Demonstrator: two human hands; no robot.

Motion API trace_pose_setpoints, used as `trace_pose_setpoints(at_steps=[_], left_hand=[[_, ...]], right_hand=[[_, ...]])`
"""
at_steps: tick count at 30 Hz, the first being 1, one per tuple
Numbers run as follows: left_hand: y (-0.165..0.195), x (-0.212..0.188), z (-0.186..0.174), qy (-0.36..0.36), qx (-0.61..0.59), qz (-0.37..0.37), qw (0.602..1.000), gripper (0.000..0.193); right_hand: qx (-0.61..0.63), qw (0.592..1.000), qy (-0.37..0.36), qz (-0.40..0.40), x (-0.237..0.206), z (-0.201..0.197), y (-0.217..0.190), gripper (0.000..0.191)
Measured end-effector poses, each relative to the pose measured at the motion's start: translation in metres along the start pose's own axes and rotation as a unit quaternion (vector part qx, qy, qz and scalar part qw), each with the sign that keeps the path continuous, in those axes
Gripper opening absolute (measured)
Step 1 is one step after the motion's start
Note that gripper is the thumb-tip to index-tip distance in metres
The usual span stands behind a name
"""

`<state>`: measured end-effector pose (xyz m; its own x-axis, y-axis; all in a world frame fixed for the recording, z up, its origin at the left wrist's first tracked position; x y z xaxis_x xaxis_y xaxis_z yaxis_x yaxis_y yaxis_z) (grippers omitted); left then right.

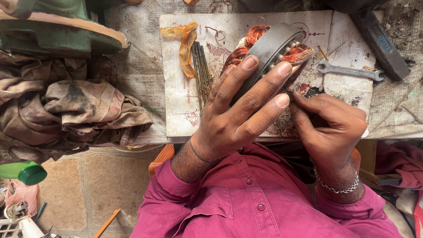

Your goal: The person works on a copper-wound electric motor stator at a cluttered workbench. They press and seat the copper windings inside the stator by hand, then hold the stator against a motor housing and tap and press around its edge to fit the two parts together.

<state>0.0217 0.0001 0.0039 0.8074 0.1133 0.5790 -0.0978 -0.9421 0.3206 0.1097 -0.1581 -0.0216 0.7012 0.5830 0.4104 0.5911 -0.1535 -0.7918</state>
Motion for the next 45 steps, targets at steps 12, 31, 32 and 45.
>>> trace_pose_setpoints(at_steps=[12,31,32,45], left_hand=[[-0.0002,0.0027,-0.0021,0.008,-0.01,-0.003,1.0,0.036],[0.0011,0.0027,-0.0003,0.009,0.002,-0.001,1.0,0.035],[0.0013,0.0026,-0.0001,0.009,0.005,-0.001,1.0,0.036],[0.0038,0.0034,-0.0004,0.01,0.014,0.001,1.0,0.036]], right_hand=[[0.021,0.999,0.011,0.023,-0.0007,-0.0002,0.0024,0.01],[0.013,0.999,0.019,0.022,-0.0036,-0.001,0.0038,0.009],[0.016,0.999,0.021,0.02,-0.0034,-0.001,0.0034,0.01],[0.0,1.0,0.005,0.006,-0.003,-0.001,0.0056,0.011]])
Point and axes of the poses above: each hand's wrist, its own x-axis towards the middle knuckle, its own z-axis out of the palm, y = z × x, the point moved 6 cm from there along x, towards the middle knuckle, and after that the axes turned 11 degrees about -z, right-handed, at the moved point
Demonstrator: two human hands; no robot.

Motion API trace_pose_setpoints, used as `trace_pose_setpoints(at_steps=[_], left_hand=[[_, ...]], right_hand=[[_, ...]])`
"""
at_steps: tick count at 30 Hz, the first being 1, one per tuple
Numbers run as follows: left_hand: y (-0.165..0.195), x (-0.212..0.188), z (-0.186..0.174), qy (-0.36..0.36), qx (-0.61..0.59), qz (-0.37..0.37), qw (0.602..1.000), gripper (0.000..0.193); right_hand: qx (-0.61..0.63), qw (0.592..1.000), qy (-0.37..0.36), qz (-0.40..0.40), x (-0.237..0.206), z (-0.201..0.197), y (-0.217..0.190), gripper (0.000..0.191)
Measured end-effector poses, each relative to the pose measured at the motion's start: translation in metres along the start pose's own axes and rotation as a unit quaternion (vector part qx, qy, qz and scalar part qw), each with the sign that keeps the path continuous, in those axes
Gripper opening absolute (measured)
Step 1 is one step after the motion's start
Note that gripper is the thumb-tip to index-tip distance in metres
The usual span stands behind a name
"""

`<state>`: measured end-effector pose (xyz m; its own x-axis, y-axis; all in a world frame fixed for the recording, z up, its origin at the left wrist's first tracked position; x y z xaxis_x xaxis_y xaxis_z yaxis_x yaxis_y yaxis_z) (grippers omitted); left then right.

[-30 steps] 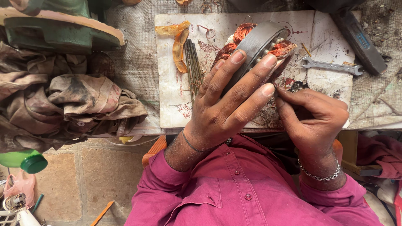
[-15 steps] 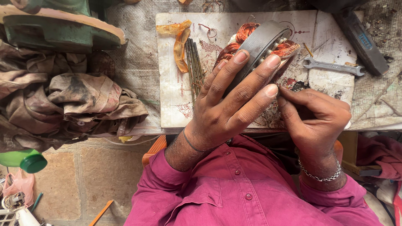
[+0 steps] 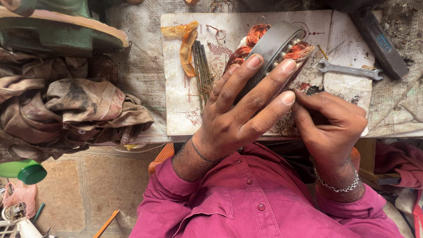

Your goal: The person works on a copper-wound electric motor stator at a cluttered workbench. They press and seat the copper windings inside the stator by hand, then hold the stator against a motor housing and tap and press around its edge to fit the two parts together.

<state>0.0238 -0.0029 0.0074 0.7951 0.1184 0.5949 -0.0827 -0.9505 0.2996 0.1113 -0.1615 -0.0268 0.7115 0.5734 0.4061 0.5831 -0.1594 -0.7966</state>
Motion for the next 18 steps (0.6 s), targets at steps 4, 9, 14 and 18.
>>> trace_pose_setpoints(at_steps=[4,9,14,18], left_hand=[[0.0,0.002,0.0,-0.006,0.001,-0.001,1.0,0.035],[-0.002,0.006,-0.005,-0.001,0.006,-0.004,1.0,0.034],[-0.002,0.009,-0.008,-0.031,-0.007,-0.034,0.999,0.04],[0.0,0.012,-0.006,-0.007,0.058,-0.067,0.996,0.047]], right_hand=[[0.028,1.0,-0.002,0.008,0.001,0.0,0.004,0.01],[0.054,0.998,0.008,0.025,0.002,0.001,0.008,0.01],[0.051,0.998,0.019,0.02,0.002,0.003,0.01,0.009],[0.04,0.999,0.026,0.004,0.002,0.003,0.009,0.01]])
Point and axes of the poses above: each hand's wrist, its own x-axis towards the middle knuckle, its own z-axis out of the palm, y = z × x, the point moved 6 cm from there along x, towards the middle knuckle, and after that the axes turned 11 degrees about -z, right-handed, at the moved point
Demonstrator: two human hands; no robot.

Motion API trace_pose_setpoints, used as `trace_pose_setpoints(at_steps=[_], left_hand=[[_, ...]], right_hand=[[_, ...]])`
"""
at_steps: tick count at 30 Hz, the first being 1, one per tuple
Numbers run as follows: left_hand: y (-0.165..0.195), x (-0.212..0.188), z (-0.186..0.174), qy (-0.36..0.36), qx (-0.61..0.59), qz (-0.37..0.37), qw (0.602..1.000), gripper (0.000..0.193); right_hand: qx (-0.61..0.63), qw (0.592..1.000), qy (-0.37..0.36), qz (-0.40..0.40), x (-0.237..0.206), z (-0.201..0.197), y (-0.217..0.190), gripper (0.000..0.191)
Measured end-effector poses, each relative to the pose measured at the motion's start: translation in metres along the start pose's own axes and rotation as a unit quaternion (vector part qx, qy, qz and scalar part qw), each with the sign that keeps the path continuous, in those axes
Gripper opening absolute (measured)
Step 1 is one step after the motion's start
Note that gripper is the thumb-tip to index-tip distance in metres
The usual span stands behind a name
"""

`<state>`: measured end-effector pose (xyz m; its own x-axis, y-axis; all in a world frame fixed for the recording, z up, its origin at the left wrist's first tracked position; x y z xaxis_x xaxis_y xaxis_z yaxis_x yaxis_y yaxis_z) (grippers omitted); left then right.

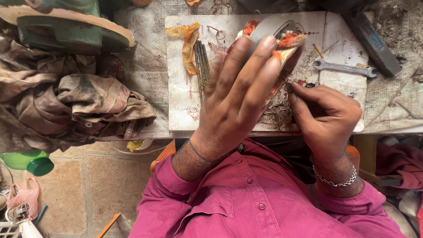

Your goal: The person works on a copper-wound electric motor stator at a cluttered workbench. They press and seat the copper windings inside the stator by hand, then hold the stator against a motor housing and tap and press around its edge to fit the two parts together.

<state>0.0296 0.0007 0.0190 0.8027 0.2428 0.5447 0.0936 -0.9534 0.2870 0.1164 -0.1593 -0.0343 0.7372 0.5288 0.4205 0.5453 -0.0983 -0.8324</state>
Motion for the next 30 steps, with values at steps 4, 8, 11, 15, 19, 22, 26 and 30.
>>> trace_pose_setpoints(at_steps=[4,8,11,15,19,22,26,30], left_hand=[[-0.002,0.001,0.005,-0.021,0.003,-0.017,1.0,0.059],[-0.007,0.003,0.009,-0.025,-0.057,-0.046,0.997,0.065],[-0.01,0.003,0.01,-0.021,-0.061,-0.047,0.997,0.065],[-0.009,0.007,0.007,-0.011,-0.054,-0.043,0.998,0.062],[-0.009,0.013,-0.003,-0.028,-0.064,-0.039,0.997,0.065],[-0.007,0.013,-0.012,-0.056,-0.044,-0.036,0.997,0.07],[-0.006,0.015,-0.014,-0.101,-0.025,-0.04,0.994,0.076],[-0.008,0.021,-0.013,-0.109,-0.028,-0.039,0.993,0.081]], right_hand=[[-0.017,1.0,0.006,-0.019,0.001,0.001,0.0,0.012],[-0.026,0.999,0.005,-0.041,0.002,0.003,-0.001,0.017],[-0.028,0.999,0.001,-0.044,0.003,0.004,-0.001,0.021],[-0.046,0.996,-0.009,-0.07,0.005,0.004,-0.004,0.023],[-0.044,0.997,-0.023,-0.059,0.007,0.005,-0.007,0.026],[-0.083,0.992,-0.028,-0.093,0.008,0.004,-0.016,0.029],[-0.192,0.966,-0.031,-0.169,0.012,-0.002,-0.033,0.031],[-0.245,0.932,-0.069,-0.256,0.018,-0.004,-0.044,0.031]])
Point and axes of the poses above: each hand's wrist, its own x-axis towards the middle knuckle, its own z-axis out of the palm, y = z × x, the point moved 6 cm from there along x, towards the middle knuckle, and after that the axes turned 11 degrees about -z, right-handed, at the moved point
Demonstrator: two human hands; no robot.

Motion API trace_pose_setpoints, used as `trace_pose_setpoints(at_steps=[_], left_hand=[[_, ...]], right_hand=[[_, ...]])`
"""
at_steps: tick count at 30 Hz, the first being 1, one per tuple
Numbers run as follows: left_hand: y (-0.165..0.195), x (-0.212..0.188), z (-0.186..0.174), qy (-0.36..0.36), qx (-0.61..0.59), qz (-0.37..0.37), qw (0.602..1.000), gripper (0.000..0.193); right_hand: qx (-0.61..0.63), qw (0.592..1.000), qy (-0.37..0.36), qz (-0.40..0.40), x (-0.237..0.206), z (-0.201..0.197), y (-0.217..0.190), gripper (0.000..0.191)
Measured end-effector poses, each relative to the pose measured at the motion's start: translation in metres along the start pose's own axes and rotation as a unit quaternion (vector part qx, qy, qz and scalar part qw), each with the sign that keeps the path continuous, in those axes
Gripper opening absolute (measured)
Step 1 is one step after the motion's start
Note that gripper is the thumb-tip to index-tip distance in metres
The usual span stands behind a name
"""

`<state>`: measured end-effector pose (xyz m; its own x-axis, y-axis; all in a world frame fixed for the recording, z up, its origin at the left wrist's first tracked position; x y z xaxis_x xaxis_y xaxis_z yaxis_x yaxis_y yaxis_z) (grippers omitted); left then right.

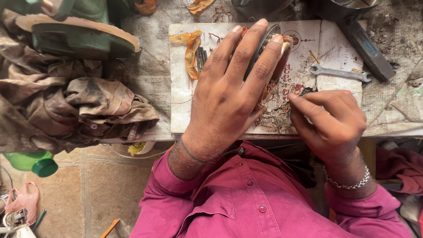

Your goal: The person works on a copper-wound electric motor stator at a cluttered workbench. They press and seat the copper windings inside the stator by hand, then hold the stator against a motor housing and tap and press around its edge to fit the two parts together.

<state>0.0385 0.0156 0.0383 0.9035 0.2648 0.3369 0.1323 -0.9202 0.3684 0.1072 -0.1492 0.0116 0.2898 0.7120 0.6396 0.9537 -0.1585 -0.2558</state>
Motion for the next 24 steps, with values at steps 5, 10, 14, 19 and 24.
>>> trace_pose_setpoints(at_steps=[5,10,14,19,24], left_hand=[[0.0,0.002,0.0,-0.014,-0.016,0.001,1.0,0.084],[0.002,0.003,0.001,0.029,0.011,0.011,0.999,0.056],[0.002,0.004,0.003,0.04,0.008,0.015,0.999,0.046],[0.004,0.004,0.003,0.044,0.021,0.022,0.999,0.045],[0.004,0.004,0.005,0.046,0.018,0.021,0.999,0.046]], right_hand=[[-0.024,0.994,-0.041,-0.102,0.012,0.001,-0.005,0.027],[-0.069,0.982,-0.066,-0.165,0.021,0.001,-0.014,0.024],[-0.1,0.964,-0.101,-0.223,0.024,-0.001,-0.017,0.027],[-0.126,0.938,-0.162,-0.278,0.029,-0.006,-0.012,0.029],[-0.128,0.928,-0.201,-0.288,0.031,-0.005,-0.011,0.03]])
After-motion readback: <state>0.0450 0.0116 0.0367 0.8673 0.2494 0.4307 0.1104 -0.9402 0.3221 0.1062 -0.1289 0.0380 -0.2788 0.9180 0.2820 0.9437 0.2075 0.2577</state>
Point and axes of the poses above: each hand's wrist, its own x-axis towards the middle knuckle, its own z-axis out of the palm, y = z × x, the point moved 6 cm from there along x, towards the middle knuckle, and after that the axes turned 11 degrees about -z, right-handed, at the moved point
